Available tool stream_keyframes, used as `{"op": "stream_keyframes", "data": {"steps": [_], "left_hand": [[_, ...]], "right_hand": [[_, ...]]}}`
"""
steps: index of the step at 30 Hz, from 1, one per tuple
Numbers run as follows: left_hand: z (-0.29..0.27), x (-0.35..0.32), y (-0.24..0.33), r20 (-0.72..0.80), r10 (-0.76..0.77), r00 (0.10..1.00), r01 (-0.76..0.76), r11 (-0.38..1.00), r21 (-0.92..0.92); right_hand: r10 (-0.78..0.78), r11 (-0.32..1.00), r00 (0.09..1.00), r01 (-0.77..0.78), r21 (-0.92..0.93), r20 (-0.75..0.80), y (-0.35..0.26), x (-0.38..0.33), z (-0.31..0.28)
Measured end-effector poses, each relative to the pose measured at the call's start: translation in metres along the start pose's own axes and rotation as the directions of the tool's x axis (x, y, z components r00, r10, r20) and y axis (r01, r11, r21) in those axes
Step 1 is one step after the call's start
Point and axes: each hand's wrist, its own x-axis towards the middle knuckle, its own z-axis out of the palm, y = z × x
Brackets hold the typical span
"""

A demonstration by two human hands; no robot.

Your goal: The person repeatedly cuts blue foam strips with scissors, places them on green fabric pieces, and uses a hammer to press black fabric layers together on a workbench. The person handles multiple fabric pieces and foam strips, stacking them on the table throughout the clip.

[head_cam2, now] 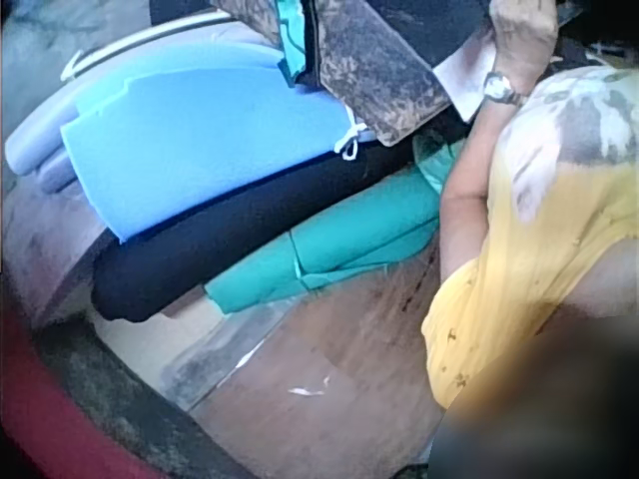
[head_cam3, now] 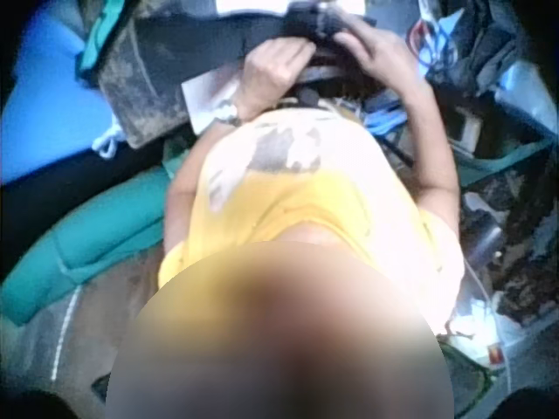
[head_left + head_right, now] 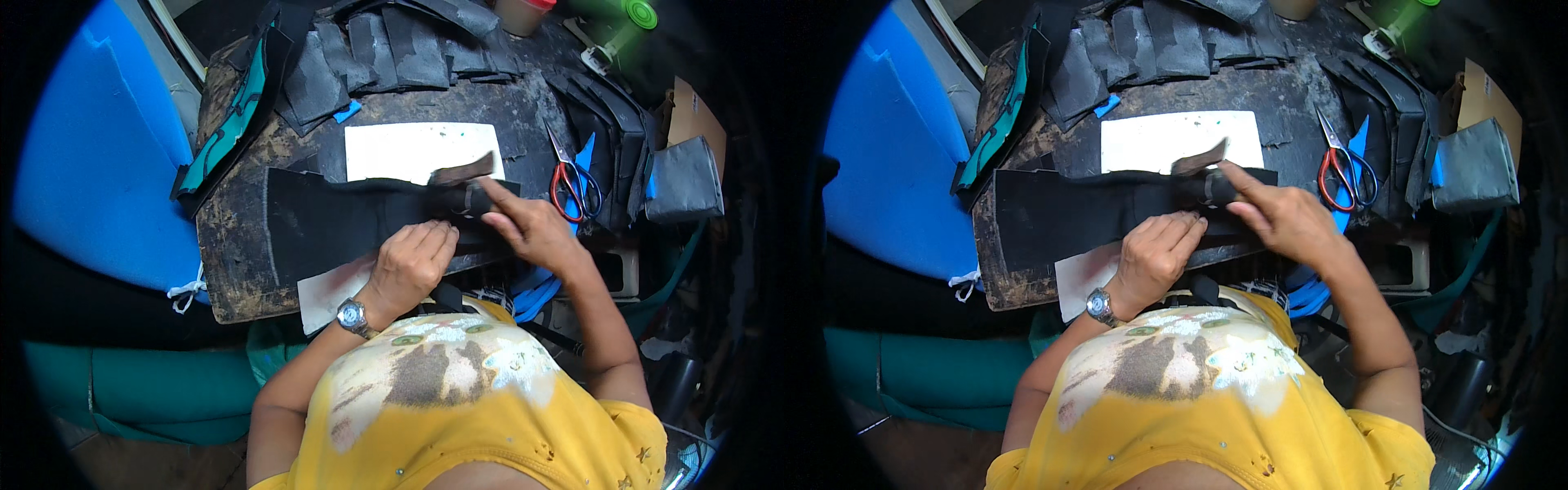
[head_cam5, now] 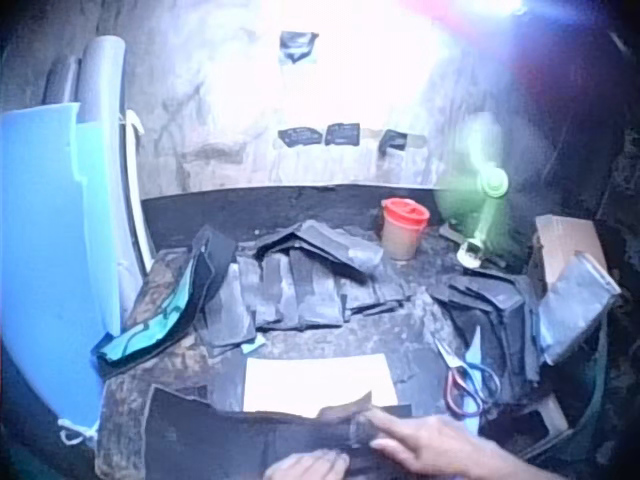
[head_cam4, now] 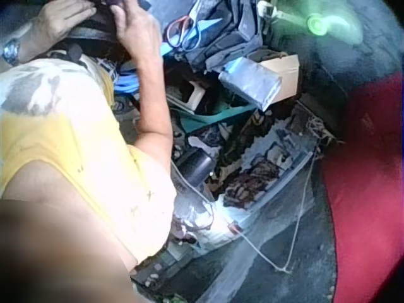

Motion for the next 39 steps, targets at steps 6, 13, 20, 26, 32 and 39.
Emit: {"op": "stream_keyframes", "data": {"steps": [6, 13, 20, 26, 32, 39], "left_hand": [[0.004, 0.002, -0.001, -0.007, 0.016, 1.0, -0.015, 1.0, 0.012], [0.003, 0.001, -0.001, 0.045, 0.015, 0.999, -0.017, 0.999, 0.035], [0.004, 0.007, 0.003, 0.146, -0.089, 0.985, 0.075, 0.992, 0.099], [0.007, 0.016, 0.009, 0.224, -0.191, 0.956, 0.152, 0.972, 0.178], [0.001, 0.026, 0.003, 0.206, -0.096, 0.974, 0.032, 0.955, 0.295], [-0.05, 0.04, 0.011, -0.293, -0.501, 0.814, 0.318, 0.807, -0.497]], "right_hand": [[0.129, 0.907, 0.961, -0.214, -0.364, -0.243, 0.022, -0.025, -0.033], [0.124, 0.991, 0.945, -0.131, -0.003, -0.301, 0.017, -0.024, 0.002], [-0.054, 0.999, 0.95, 0.05, -0.02, -0.306, 0.007, -0.01, -0.003], [0.045, 0.998, 0.873, -0.02, 0.058, -0.485, 0.027, -0.034, 0.002], [0.025, 0.97, 0.875, -0.138, -0.201, -0.483, 0.052, -0.039, 0.013], [0.005, 0.998, 0.813, -0.039, -0.046, -0.582, 0.017, 0.019, -0.001]]}}
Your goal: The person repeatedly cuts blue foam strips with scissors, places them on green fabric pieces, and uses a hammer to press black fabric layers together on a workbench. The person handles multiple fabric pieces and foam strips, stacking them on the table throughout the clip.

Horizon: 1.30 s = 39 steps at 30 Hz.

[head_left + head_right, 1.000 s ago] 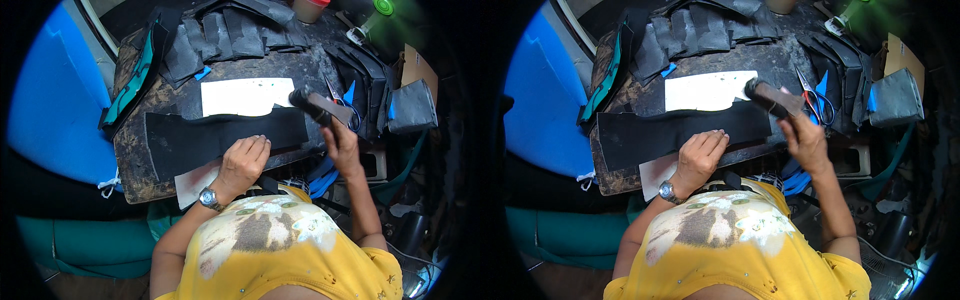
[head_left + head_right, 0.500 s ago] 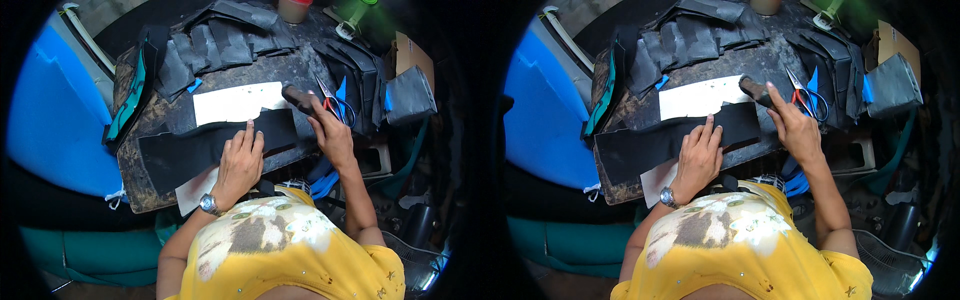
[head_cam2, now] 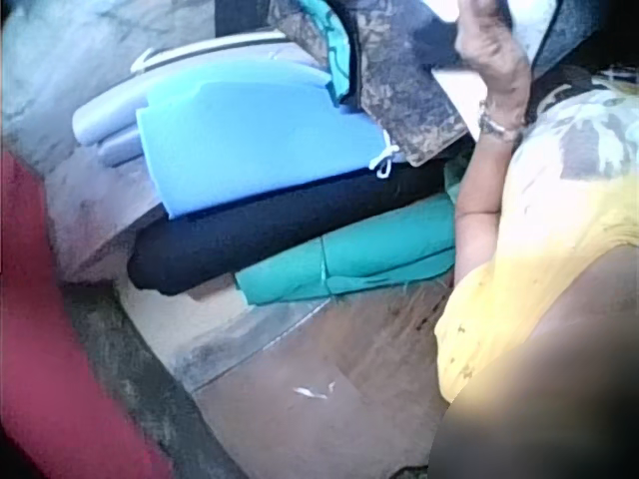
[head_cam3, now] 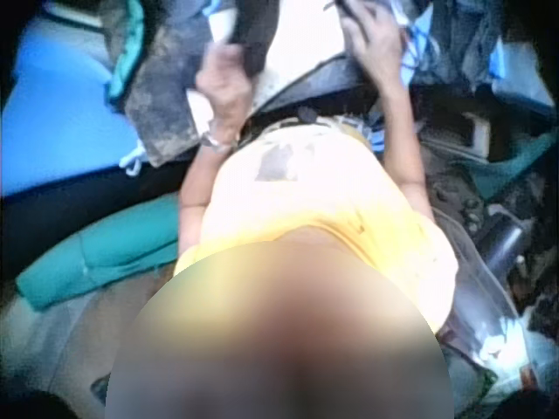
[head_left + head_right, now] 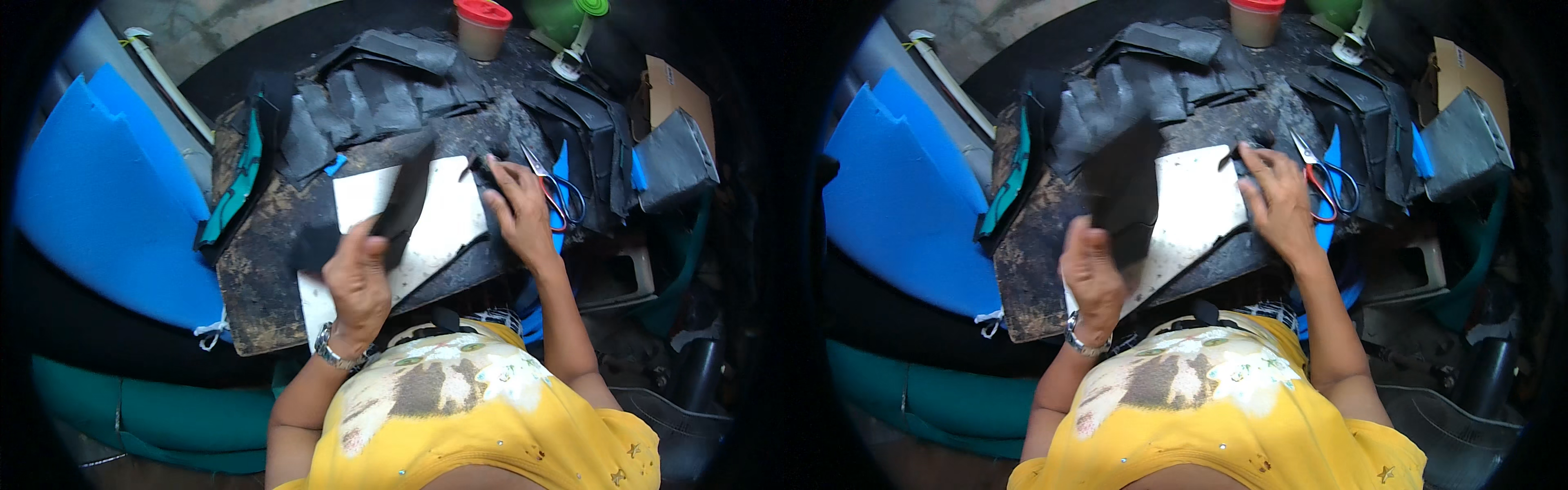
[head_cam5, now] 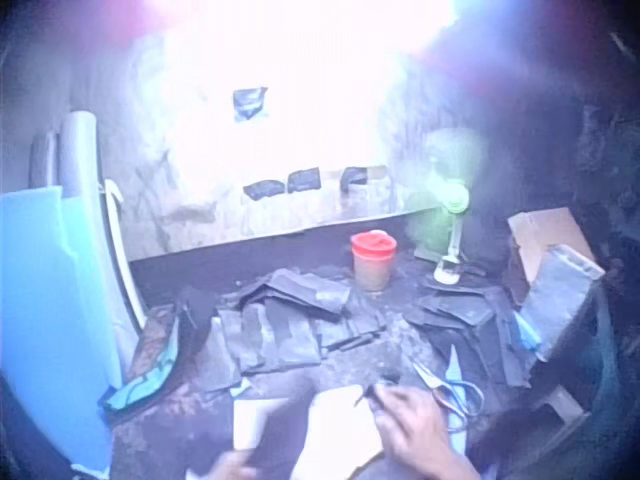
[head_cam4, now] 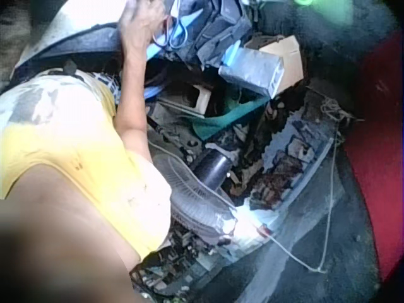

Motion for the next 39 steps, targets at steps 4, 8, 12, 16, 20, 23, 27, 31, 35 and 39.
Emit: {"op": "stream_keyframes", "data": {"steps": [4, 8, 12, 16, 20, 23, 27, 31, 35, 39], "left_hand": [[-0.021, 0.014, 0.02, -0.158, -0.402, 0.902, 0.127, 0.597, -0.792], [-0.03, 0.02, 0.021, -0.031, -0.457, 0.889, 0.147, 0.349, -0.925], [-0.024, 0.0, 0.011, 0.219, -0.308, 0.926, 0.263, 0.109, -0.959], [-0.019, -0.014, -0.002, 0.245, -0.496, 0.833, 0.39, 0.212, -0.896], [-0.019, -0.016, -0.004, 0.221, -0.53, 0.819, 0.386, 0.223, -0.895], [-0.016, -0.016, -0.002, 0.191, -0.567, 0.802, 0.373, 0.225, -0.9], [-0.017, -0.02, -0.007, 0.169, -0.574, 0.801, 0.38, 0.269, -0.885], [-0.02, -0.022, -0.017, 0.1, -0.578, 0.81, 0.35, 0.339, -0.873], [-0.024, -0.019, -0.024, 0.107, -0.615, 0.781, 0.404, 0.368, -0.838], [-0.046, -0.019, -0.037, 0.167, -0.546, 0.821, 0.436, 0.411, -0.801]], "right_hand": [[-0.344, 0.786, 0.926, 0.193, 0.587, 0.155, -0.063, 0.004, 0.003], [-0.247, 0.558, 0.926, -0.103, 0.824, 0.284, -0.1, 0.011, -0.011], [-0.233, 0.657, 0.944, -0.024, 0.754, 0.233, -0.108, 0.017, -0.02], [-0.208, 0.702, 0.937, -0.056, 0.71, 0.281, -0.103, 0.016, -0.016], [-0.175, 0.725, 0.92, -0.121, 0.679, 0.35, -0.098, 0.012, -0.012], [-0.168, 0.715, 0.911, -0.151, 0.682, 0.378, -0.094, 0.01, -0.008], [-0.182, 0.742, 0.917, -0.109, 0.662, 0.356, -0.091, 0.008, -0.004], [-0.16, 0.81, 0.925, -0.076, 0.581, 0.345, -0.094, 0.004, -0.005], [-0.293, 0.856, 0.951, 0.215, 0.471, 0.097, -0.088, 0.002, -0.03], [-0.104, 0.934, 0.994, 0.11, 0.34, -0.036, -0.047, 0.011, -0.093]]}}
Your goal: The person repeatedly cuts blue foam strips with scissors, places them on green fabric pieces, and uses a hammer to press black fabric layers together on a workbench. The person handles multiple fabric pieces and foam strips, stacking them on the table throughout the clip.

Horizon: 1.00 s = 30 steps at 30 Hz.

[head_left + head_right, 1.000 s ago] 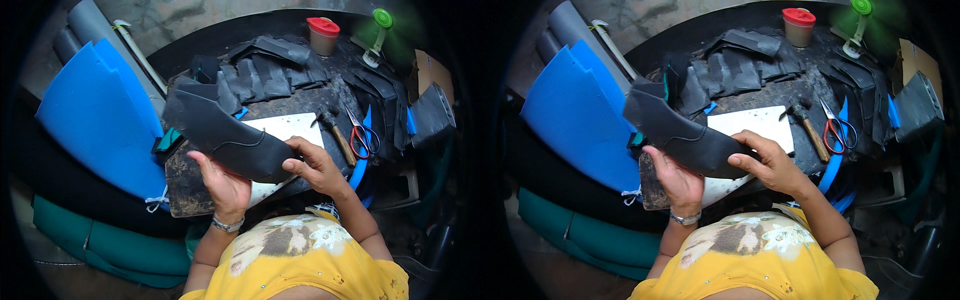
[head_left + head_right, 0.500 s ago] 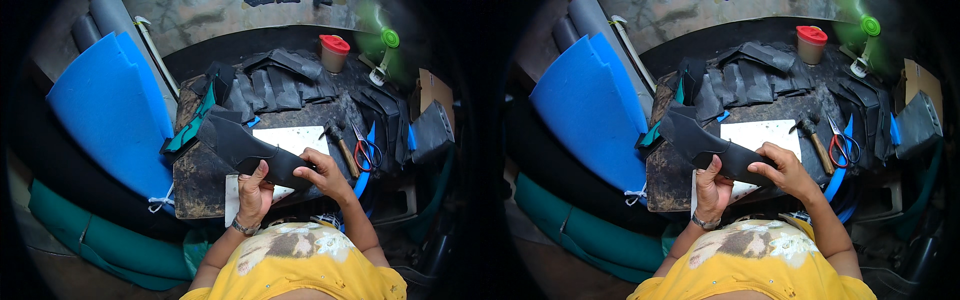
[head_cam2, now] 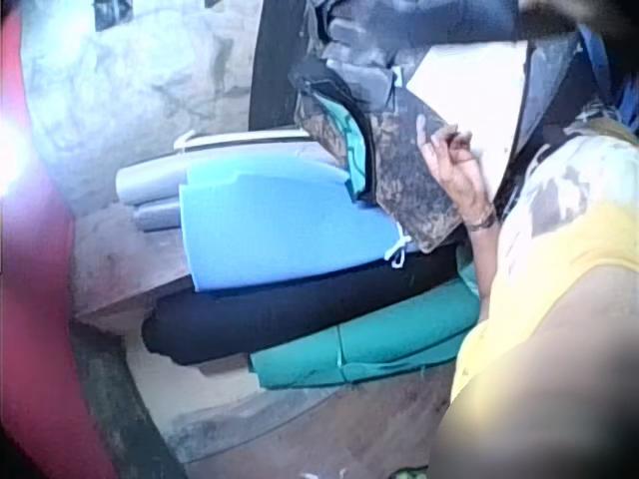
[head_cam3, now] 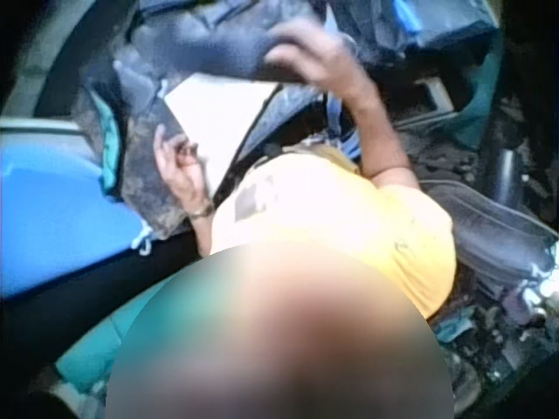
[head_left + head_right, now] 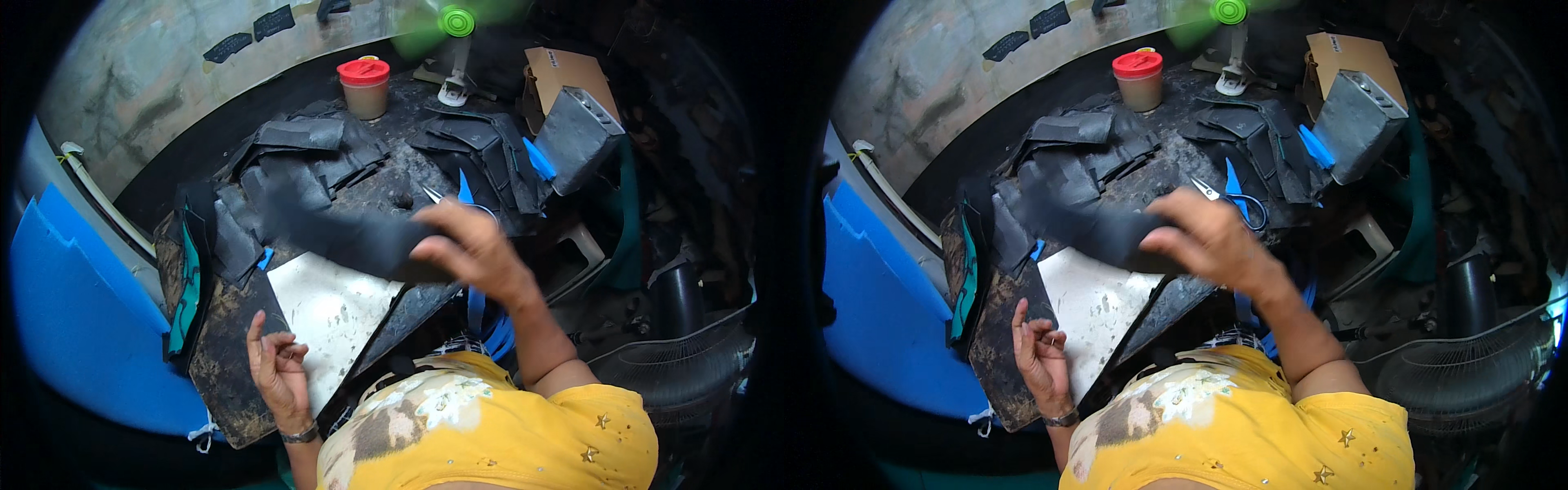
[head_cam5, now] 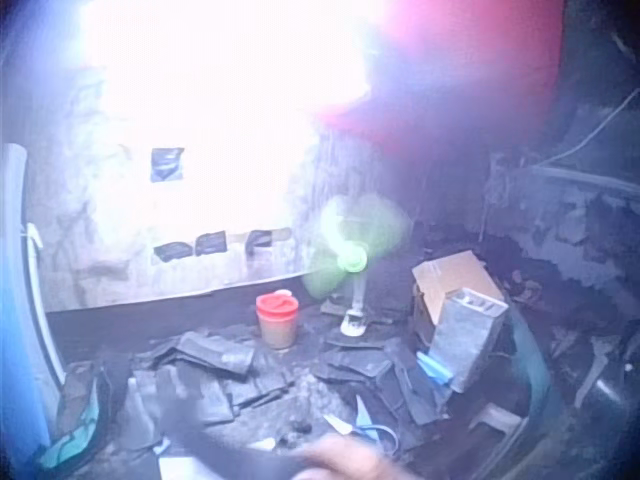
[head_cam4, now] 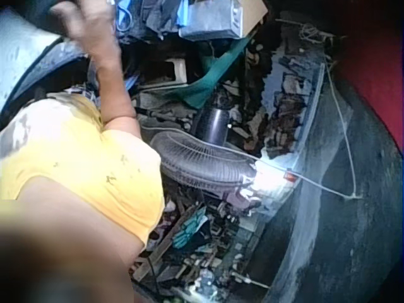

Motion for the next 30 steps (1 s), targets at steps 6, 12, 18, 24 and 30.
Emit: {"op": "stream_keyframes", "data": {"steps": [6, 12, 18, 24, 30], "left_hand": [[-0.029, -0.009, -0.017, -0.002, -0.095, 0.995, 0.094, 0.978, 0.188], [-0.022, -0.005, -0.018, 0.031, -0.111, 0.993, 0.095, 0.943, 0.319], [-0.029, -0.003, -0.009, 0.058, -0.23, 0.971, 0.209, 0.945, 0.251], [-0.057, 0.088, 0.051, 0.149, 0.276, 0.95, -0.246, 0.361, 0.899], [-0.108, 0.2, 0.089, 0.082, 0.268, 0.96, 0.029, -0.387, 0.921]], "right_hand": [[0.388, 0.893, 0.802, -0.449, -0.03, -0.454, 0.086, 0.024, -0.118], [0.472, 0.65, 0.767, -0.636, -0.417, -0.434, 0.225, 0.023, -0.14], [0.421, 0.728, 0.797, -0.581, -0.364, -0.432, 0.26, 0.01, -0.135], [-0.037, 0.745, 0.892, -0.276, -0.608, -0.451, 0.168, 0.016, -0.076], [0.187, 0.961, 0.982, -0.186, -0.204, -0.013, 0.075, -0.006, 0.056]]}}
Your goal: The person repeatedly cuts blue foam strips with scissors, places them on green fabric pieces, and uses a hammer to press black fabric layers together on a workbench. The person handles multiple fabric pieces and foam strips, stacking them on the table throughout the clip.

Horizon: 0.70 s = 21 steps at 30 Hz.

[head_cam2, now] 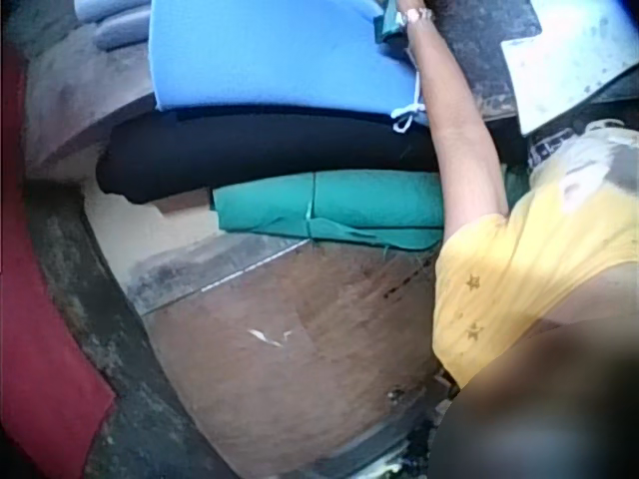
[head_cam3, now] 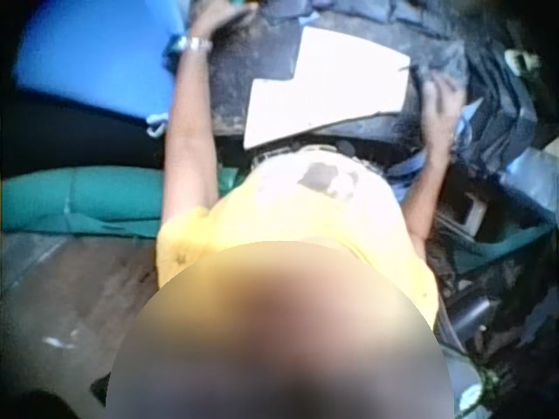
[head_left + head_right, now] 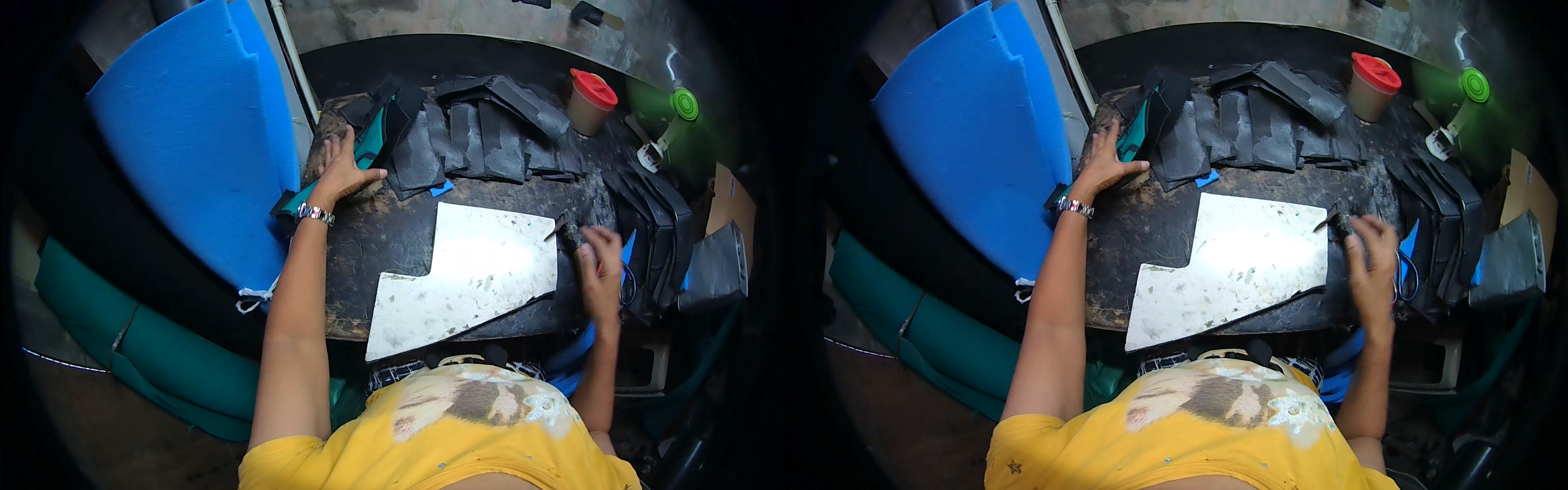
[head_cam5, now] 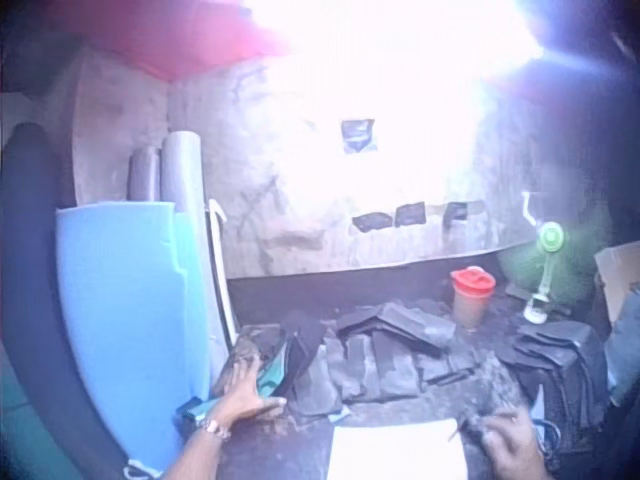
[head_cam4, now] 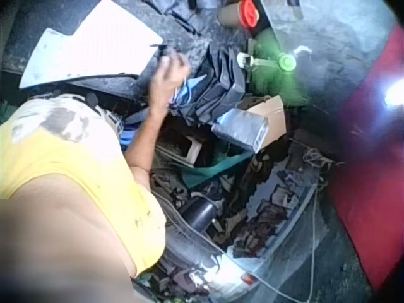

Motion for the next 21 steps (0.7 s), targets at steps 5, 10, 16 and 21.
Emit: {"op": "stream_keyframes", "data": {"steps": [5, 10, 16, 21], "left_hand": [[0.002, -0.017, 0.006, 0.203, 0.009, 0.979, 0.002, 0.998, -0.056], [-0.002, -0.067, 0.045, 0.161, 0.194, 0.968, -0.209, 0.974, 0.085], [-0.035, -0.056, 0.029, 0.006, 0.287, 0.958, -0.263, 0.885, -0.384], [-0.037, -0.033, 0.019, -0.024, 0.293, 0.956, -0.286, 0.911, -0.296]], "right_hand": [[-0.111, 0.987, 0.985, 0.094, 0.131, 0.132, -0.045, -0.016, 0.047], [-0.588, 0.778, 0.787, 0.489, 0.394, 0.187, -0.092, 0.018, 0.112], [-0.605, 0.796, 0.752, 0.579, 0.176, 0.26, -0.143, 0.067, 0.212], [-0.589, 0.769, 0.753, 0.633, -0.082, 0.294, -0.151, 0.073, 0.234]]}}
